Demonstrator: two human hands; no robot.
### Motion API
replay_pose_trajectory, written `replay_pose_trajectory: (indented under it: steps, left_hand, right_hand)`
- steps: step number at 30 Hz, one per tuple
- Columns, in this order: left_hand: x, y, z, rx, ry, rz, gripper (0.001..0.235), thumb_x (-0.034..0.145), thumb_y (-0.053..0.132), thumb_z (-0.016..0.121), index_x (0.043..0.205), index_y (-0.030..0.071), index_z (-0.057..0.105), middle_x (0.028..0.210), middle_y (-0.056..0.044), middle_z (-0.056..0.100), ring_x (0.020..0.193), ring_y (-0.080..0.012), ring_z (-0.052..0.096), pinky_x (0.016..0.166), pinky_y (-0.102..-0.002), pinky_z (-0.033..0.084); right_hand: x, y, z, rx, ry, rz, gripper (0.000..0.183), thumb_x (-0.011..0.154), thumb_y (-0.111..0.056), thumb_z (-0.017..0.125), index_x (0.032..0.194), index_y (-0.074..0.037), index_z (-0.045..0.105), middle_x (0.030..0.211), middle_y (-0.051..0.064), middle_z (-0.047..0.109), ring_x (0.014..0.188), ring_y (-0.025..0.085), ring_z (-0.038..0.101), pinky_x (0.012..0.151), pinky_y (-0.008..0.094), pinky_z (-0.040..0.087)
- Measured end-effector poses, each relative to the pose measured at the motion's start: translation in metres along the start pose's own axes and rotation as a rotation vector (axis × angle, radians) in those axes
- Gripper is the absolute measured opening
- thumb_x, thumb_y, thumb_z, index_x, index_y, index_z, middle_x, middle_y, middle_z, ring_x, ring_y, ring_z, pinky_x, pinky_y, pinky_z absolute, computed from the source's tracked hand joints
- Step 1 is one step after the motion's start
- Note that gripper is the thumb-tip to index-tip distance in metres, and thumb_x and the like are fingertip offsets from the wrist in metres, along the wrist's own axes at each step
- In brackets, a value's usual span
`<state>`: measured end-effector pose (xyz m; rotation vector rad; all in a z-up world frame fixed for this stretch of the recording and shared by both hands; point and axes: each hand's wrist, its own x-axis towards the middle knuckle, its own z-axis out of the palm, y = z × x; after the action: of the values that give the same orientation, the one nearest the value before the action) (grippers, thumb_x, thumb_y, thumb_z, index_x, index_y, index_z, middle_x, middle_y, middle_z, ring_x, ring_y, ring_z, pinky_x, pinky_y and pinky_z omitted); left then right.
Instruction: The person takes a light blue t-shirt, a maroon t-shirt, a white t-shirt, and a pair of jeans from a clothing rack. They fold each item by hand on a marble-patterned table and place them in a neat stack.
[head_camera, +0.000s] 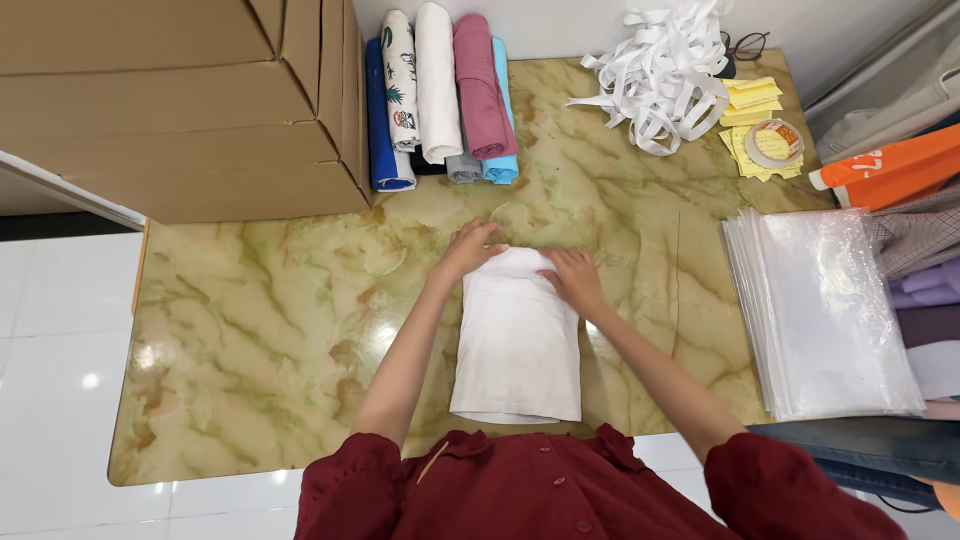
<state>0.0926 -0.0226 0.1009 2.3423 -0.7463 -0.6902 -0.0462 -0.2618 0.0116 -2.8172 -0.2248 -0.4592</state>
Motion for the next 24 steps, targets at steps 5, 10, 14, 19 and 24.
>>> replay_pose_trajectory:
  steps: [5,10,14,19,24]
  left_hand:
    - [0.004,-0.008,0.029,0.002,-0.042,0.021,0.045,0.089,0.036,0.076,0.130,0.019,0.067,0.132,-0.015,0.063,0.129,-0.0382,0.057,0.112,-0.057,0.037]
    - [-0.001,-0.013,0.051,0.051,0.027,-0.019,0.049,0.081,0.038,0.083,0.125,0.020,0.072,0.125,-0.013,0.063,0.127,-0.0373,0.056,0.112,-0.059,0.034]
    - [-0.010,-0.013,0.074,0.138,0.048,-0.042,0.049,0.078,0.037,0.085,0.121,0.020,0.072,0.119,-0.006,0.054,0.123,-0.0287,0.046,0.113,-0.051,0.032]
    - [-0.041,0.003,0.077,0.165,0.115,-0.037,0.045,0.081,0.034,0.082,0.119,0.016,0.067,0.118,-0.004,0.047,0.123,-0.0260,0.040,0.116,-0.050,0.026]
    - [-0.089,0.022,0.084,0.068,0.414,-0.162,0.087,0.079,0.039,0.082,0.150,0.017,0.037,0.144,-0.014,0.029,0.134,-0.0346,0.033,0.121,-0.059,0.014]
  right_hand:
    - [-0.018,-0.051,-0.024,-0.120,0.229,-0.083,0.041,0.098,-0.033,0.059,0.136,-0.018,0.061,0.139,0.000,0.063,0.129,0.019,0.057,0.111,0.038,0.038]
    - [-0.011,-0.051,-0.041,0.225,0.104,0.093,0.049,0.088,-0.038,0.075,0.132,-0.019,0.064,0.138,0.003,0.065,0.136,0.025,0.053,0.119,0.047,0.027]
    - [-0.003,-0.035,-0.051,0.542,-0.168,0.244,0.044,0.095,-0.037,0.069,0.135,-0.019,0.062,0.132,0.006,0.068,0.133,0.029,0.056,0.117,0.056,0.026]
    - [0.017,-0.047,-0.073,0.552,-0.365,0.311,0.037,0.092,-0.025,0.071,0.127,-0.015,0.064,0.122,0.014,0.073,0.123,0.038,0.062,0.107,0.055,0.042]
    - [0.028,-0.046,-0.052,0.156,-0.538,0.149,0.070,0.072,-0.033,0.088,0.135,-0.029,0.058,0.128,0.008,0.068,0.120,0.038,0.064,0.103,0.052,0.049]
